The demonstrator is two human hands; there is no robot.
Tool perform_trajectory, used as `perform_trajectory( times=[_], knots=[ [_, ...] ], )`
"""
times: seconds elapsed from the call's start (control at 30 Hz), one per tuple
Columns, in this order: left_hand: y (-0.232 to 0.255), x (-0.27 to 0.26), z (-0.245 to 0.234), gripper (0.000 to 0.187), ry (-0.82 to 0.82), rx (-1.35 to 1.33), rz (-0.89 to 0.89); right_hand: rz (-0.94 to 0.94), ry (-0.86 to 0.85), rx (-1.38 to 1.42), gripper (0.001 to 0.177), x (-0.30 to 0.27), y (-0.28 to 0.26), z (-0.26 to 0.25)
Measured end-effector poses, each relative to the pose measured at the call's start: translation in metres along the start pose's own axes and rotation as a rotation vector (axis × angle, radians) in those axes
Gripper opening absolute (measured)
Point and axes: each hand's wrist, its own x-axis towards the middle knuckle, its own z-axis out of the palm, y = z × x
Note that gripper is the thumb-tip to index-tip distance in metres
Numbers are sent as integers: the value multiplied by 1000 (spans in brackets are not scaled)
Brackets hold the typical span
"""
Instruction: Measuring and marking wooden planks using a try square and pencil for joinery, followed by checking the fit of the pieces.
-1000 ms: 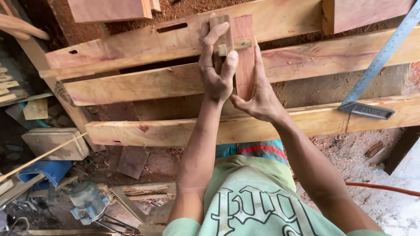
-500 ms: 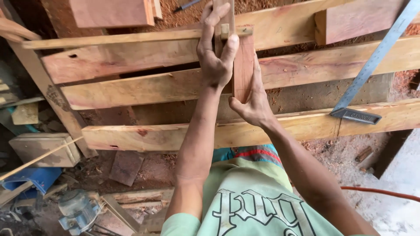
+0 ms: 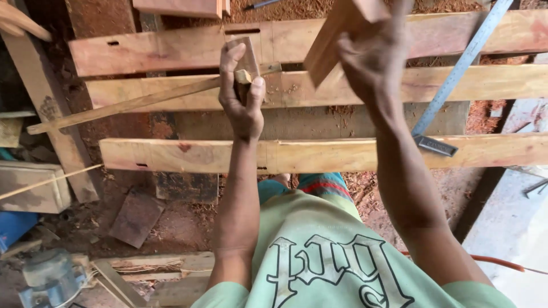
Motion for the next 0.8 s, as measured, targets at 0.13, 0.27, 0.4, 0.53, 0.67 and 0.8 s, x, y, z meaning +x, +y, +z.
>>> perform_trajectory(
  times=[0.13,0.27,0.4,0.53,0.67,0.8],
  knots=[
    [26,-11,-9,42,11,47,14,-269,357,222,62,-43,28,8],
    [0,-25,6,49,1,3,-16,-153,461,112,66,-90,118,78],
    [-15,-29,33,49,-114,-47,-66,-219,439,256,81,-110,128,96],
    [-26,-33,60,47,-258,37,-59,-223,384,-27,94,-111,126,107],
    [-26,-29,75,46,-335,17,-52,-181,280,-113,96,-99,141,113],
    [-28,-20,80,46,-402,-52,-75,-200,181,-98,92,-86,146,112]
  ],
)
